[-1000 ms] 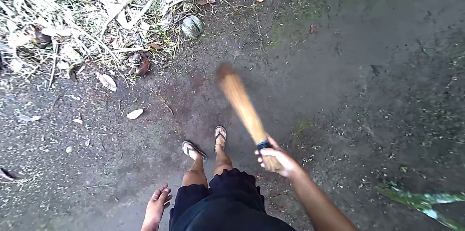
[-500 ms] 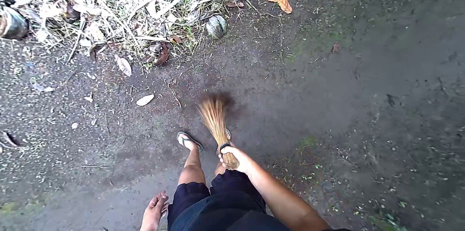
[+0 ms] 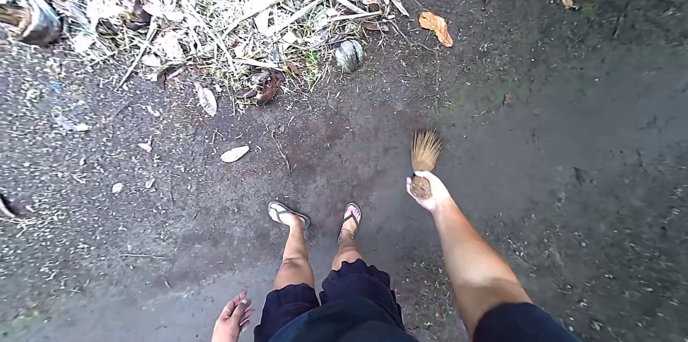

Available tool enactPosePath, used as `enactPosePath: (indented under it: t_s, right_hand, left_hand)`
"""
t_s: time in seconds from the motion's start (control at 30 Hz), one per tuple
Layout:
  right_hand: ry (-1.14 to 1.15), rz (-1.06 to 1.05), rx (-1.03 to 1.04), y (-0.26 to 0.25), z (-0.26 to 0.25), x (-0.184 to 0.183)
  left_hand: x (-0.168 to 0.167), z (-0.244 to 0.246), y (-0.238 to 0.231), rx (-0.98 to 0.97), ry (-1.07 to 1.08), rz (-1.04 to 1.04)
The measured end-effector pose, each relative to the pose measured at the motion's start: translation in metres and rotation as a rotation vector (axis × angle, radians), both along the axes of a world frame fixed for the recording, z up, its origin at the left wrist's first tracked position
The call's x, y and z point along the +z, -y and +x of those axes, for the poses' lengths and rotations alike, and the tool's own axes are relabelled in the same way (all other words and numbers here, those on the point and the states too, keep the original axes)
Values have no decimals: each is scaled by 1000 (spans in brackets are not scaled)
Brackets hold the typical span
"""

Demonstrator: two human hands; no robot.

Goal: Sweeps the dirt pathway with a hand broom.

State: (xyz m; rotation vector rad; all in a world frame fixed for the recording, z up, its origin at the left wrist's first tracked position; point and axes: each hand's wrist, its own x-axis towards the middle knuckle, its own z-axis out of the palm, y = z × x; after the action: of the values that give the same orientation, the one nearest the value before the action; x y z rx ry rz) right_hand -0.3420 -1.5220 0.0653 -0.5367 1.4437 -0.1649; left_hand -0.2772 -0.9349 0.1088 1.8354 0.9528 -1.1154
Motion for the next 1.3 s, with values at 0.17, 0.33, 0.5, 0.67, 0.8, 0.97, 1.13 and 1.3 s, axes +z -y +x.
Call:
enactPosePath:
  t_s: [0.17, 0.33, 0.5, 0.67, 0.8, 0.97, 1.13, 1.3]
  right_hand:
    - [64, 262, 566, -183, 133, -45]
    - [382, 557, 797, -287, 177, -4]
    - [347, 504, 826, -268, 132, 68]
    - [74, 367, 561, -264, 69, 112]
    - [-52, 274, 323, -266, 88, 63]
    - [40, 511, 375, -374, 226, 30]
    - [358, 732, 862, -442, 328, 31]
    - [493, 664, 1097, -399, 336, 62]
  left_hand:
    - [10, 30, -76, 79, -11, 97]
    - [5, 60, -102, 147, 4, 85]
    - [4, 94, -79, 179, 30, -19]
    - [-1, 108, -75, 202, 0, -95]
    - [-7, 98, -97, 283, -19, -88]
    - [1, 73, -140, 394, -12, -7]
    - [13, 50, -156, 486, -27, 87]
    - [10, 50, -139, 561, -11, 67]
